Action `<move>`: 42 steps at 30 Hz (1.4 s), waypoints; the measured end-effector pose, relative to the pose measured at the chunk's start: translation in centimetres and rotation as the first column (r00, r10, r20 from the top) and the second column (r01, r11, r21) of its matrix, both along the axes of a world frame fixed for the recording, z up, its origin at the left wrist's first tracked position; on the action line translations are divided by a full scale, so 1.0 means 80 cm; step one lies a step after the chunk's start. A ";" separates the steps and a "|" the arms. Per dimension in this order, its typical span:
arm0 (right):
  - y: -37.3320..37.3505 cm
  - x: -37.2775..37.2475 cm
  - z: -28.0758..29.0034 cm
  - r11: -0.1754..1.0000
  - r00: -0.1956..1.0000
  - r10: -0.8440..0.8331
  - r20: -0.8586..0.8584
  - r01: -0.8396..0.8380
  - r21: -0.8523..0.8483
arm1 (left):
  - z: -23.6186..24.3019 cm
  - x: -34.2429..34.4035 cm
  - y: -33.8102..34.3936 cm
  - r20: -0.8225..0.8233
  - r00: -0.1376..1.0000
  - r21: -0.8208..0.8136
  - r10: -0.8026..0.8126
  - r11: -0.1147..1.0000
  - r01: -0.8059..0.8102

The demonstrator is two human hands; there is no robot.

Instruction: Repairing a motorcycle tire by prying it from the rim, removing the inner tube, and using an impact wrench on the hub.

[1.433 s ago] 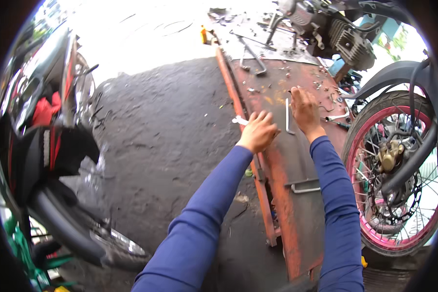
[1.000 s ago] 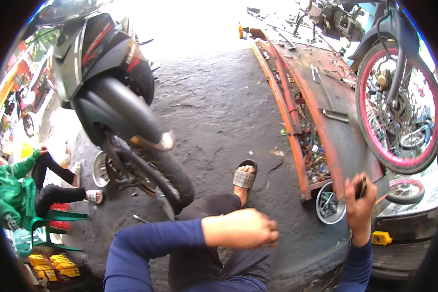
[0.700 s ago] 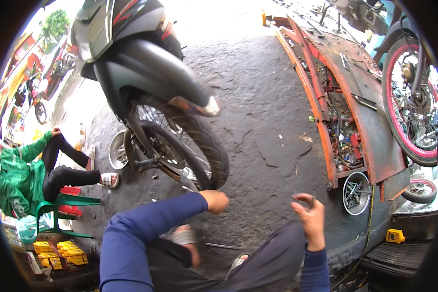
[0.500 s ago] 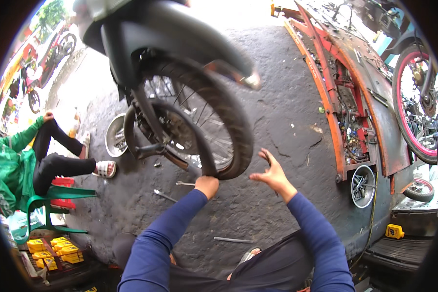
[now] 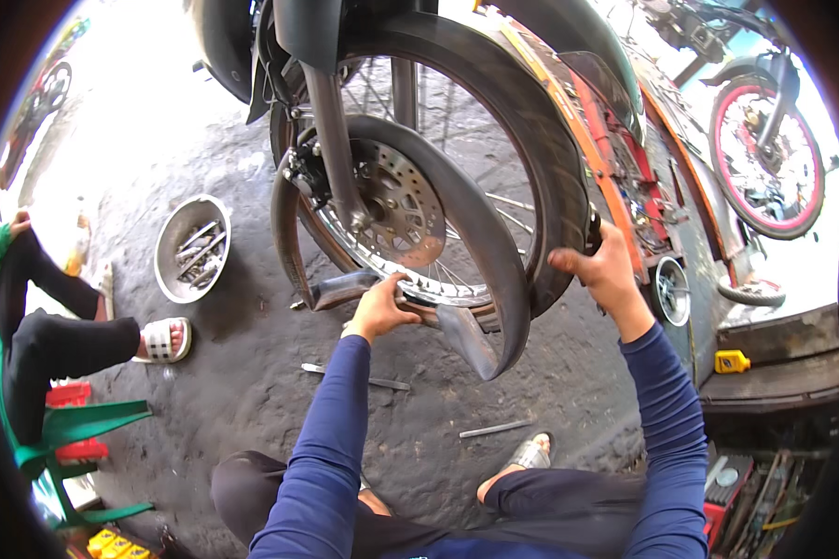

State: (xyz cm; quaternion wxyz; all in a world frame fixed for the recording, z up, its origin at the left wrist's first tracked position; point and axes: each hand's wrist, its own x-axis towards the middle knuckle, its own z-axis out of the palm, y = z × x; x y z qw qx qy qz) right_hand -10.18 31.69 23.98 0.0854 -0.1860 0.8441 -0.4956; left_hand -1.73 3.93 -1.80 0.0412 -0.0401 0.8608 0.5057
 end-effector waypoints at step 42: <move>0.016 0.084 -0.174 0.793 0.892 0.406 -0.198 -0.451 -0.409 | 0.141 0.095 0.014 0.336 0.886 0.753 0.320 0.473 -0.457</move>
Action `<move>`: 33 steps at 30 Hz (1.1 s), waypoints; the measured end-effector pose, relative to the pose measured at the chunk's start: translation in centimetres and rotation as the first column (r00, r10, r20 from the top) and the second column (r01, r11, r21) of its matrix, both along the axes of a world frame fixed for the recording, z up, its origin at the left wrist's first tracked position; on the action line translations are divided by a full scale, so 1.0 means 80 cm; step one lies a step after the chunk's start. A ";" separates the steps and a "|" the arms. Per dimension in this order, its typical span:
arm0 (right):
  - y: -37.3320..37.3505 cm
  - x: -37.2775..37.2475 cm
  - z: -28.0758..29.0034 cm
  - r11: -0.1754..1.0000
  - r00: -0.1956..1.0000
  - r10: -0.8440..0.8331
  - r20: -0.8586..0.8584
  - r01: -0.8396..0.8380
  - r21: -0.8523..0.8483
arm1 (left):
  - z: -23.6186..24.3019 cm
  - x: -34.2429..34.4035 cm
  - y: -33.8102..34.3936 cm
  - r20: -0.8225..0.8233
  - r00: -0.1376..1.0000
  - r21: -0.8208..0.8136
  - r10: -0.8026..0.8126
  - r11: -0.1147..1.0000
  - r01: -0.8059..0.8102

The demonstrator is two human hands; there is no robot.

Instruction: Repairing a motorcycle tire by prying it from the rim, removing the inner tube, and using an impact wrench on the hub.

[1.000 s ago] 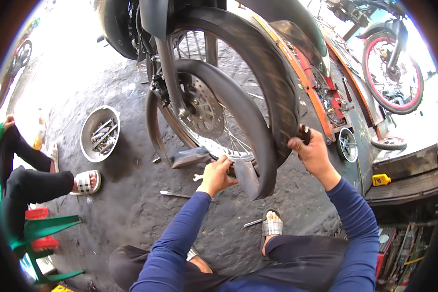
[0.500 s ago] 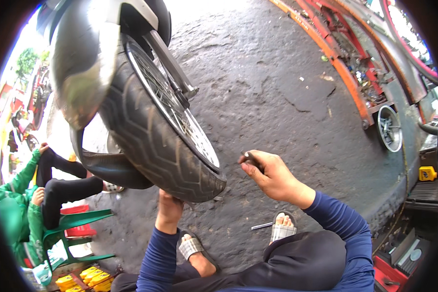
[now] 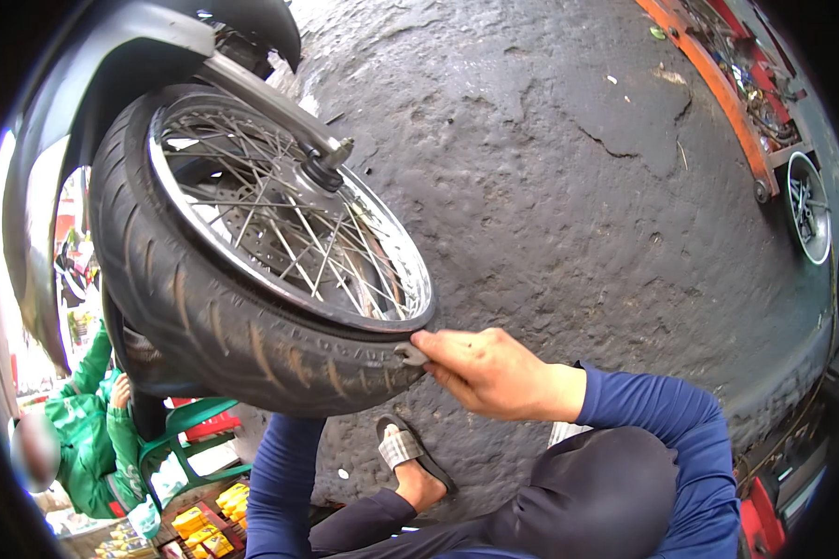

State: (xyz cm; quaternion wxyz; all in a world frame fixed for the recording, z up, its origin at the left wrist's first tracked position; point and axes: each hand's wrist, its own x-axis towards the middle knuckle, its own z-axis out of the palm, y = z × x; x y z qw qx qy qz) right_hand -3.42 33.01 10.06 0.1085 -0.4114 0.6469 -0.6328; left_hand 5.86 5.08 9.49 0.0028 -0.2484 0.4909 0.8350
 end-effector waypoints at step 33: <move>0.016 -0.016 0.051 0.922 0.894 0.141 0.425 -0.275 0.274 | -0.002 0.002 -0.067 0.280 0.888 -0.066 -0.364 0.916 0.396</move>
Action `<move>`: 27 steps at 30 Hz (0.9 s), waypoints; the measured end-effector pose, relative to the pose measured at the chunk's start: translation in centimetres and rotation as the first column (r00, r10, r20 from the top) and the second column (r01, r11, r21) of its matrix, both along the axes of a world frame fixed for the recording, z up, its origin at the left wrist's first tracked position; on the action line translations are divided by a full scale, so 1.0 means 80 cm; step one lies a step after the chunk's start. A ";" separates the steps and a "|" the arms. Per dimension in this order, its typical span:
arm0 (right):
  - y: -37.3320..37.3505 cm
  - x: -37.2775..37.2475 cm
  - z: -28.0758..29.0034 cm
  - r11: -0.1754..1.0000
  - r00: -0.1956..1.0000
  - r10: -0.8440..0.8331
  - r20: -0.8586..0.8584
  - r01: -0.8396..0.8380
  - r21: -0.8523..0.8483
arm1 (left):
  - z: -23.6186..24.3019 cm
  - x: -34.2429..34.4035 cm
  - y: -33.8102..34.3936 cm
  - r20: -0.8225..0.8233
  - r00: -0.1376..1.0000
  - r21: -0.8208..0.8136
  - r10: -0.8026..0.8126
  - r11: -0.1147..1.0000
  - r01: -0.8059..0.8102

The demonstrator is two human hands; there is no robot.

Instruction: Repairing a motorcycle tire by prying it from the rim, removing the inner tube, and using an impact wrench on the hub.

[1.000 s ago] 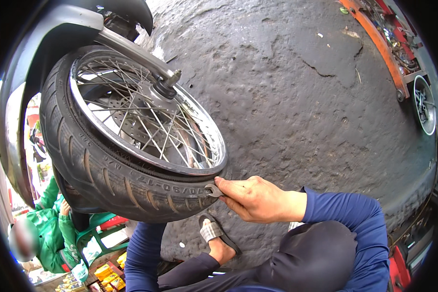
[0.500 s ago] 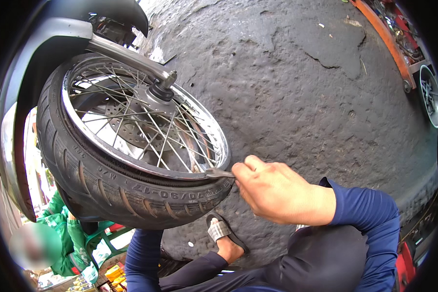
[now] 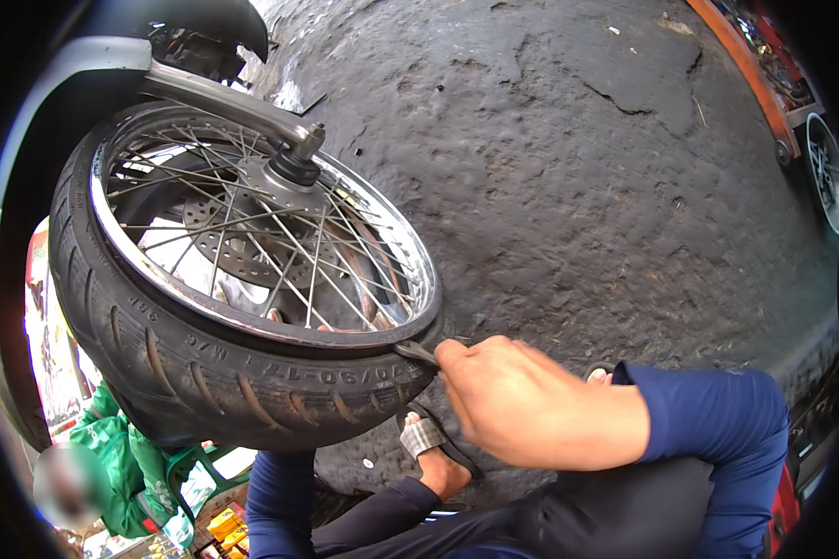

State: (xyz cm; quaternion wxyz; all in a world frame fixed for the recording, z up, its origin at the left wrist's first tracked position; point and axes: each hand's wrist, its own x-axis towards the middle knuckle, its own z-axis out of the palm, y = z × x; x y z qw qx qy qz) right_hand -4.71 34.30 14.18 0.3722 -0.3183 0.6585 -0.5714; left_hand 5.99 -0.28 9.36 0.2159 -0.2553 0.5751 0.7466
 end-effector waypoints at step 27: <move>0.018 -0.011 0.022 0.966 0.891 0.218 -0.398 -0.140 0.216 | 0.007 -0.018 -0.017 0.162 0.938 -0.031 -0.308 0.948 0.317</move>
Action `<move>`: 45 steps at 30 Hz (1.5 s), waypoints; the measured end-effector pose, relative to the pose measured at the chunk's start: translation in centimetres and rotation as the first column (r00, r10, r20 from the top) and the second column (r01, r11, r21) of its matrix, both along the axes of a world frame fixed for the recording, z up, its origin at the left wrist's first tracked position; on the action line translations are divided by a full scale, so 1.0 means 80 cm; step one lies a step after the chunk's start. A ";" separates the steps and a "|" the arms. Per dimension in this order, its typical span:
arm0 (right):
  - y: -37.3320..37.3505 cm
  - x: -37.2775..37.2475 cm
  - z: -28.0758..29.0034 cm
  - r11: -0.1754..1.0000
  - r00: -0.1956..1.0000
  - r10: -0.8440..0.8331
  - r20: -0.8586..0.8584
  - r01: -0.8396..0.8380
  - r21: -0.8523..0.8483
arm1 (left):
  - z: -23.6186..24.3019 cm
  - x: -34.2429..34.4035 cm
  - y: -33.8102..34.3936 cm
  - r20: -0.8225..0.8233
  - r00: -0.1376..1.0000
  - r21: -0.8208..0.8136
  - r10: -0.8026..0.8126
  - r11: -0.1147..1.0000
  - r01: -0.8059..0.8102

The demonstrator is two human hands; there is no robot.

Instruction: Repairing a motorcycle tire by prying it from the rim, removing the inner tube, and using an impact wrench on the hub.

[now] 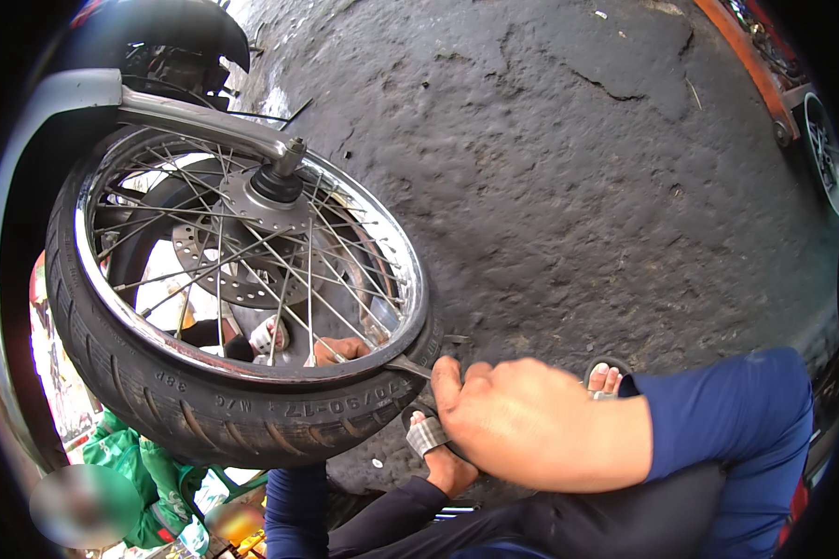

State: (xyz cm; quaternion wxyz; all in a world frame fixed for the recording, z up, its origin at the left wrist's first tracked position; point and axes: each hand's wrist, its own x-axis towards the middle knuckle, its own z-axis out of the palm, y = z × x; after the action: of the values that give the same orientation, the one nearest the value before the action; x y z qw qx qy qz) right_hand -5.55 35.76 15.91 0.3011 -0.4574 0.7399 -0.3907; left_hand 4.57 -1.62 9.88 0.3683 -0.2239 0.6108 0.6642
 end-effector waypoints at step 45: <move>-0.017 0.007 -0.103 0.990 0.998 -0.045 -0.035 0.040 -0.135 | -0.043 0.019 0.040 -0.592 0.803 -0.041 -0.066 0.998 0.052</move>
State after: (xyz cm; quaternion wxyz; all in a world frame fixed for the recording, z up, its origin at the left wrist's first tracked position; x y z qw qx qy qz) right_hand -4.97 34.39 7.68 0.2472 -0.4679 0.7272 -0.4372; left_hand 6.06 1.60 6.43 0.1771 0.0093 0.7092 0.6823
